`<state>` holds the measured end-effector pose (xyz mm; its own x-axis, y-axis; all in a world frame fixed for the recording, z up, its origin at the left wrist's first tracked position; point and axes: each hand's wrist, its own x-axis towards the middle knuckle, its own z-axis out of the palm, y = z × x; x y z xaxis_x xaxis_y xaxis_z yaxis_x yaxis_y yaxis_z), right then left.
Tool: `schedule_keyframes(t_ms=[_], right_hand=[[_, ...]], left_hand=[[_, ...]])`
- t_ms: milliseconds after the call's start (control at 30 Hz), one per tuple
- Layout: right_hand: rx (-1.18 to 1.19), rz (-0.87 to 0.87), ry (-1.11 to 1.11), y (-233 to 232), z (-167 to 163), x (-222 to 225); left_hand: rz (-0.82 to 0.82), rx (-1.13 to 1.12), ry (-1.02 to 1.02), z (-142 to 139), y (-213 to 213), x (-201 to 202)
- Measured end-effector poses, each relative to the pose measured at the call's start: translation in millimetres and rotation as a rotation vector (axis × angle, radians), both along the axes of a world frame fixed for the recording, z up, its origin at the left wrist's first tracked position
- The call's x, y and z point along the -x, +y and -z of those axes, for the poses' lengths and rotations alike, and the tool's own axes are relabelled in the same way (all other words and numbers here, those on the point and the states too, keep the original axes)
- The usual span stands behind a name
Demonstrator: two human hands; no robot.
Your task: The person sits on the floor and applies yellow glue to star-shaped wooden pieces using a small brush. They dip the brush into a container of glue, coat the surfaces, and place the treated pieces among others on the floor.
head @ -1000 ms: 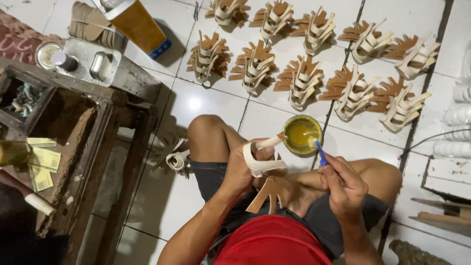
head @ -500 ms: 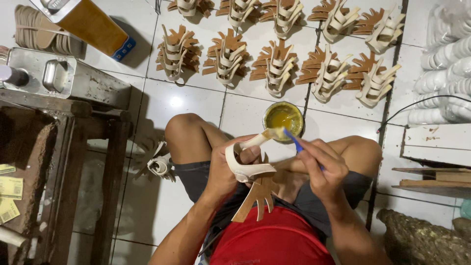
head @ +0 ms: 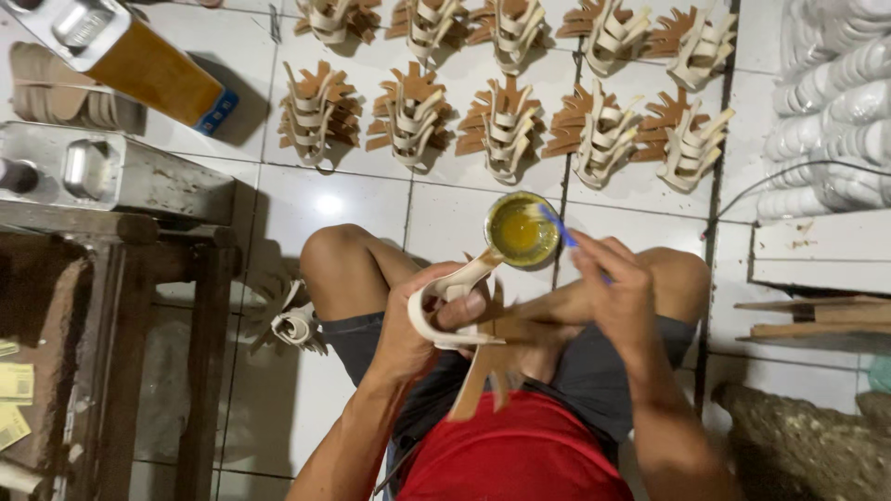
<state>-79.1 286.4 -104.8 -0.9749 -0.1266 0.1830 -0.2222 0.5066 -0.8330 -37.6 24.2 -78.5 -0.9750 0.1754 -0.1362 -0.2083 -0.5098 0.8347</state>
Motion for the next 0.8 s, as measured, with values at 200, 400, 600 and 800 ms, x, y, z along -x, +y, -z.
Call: schedule_keyframes(t_ms=[200,400,600,800], right_hand=[[0.353,0.111,-0.057,24.8,11.1,-16.3],[0.202,-0.106,0.132,24.0,-24.5,-24.0],[0.088,-0.245,0.14,10.0,-41.7,-16.7],[0.136,-0.215,0.134,13.4,-20.5,-11.6]], left_hand=[[-0.041,0.209,0.367,19.4,-4.9,4.2],[0.156,0.41,0.297,6.1,1.3,12.5],[0.245,0.566,0.316,-15.1,-0.1,13.7],[0.251,0.636,0.277,-21.7,-1.9,17.4]])
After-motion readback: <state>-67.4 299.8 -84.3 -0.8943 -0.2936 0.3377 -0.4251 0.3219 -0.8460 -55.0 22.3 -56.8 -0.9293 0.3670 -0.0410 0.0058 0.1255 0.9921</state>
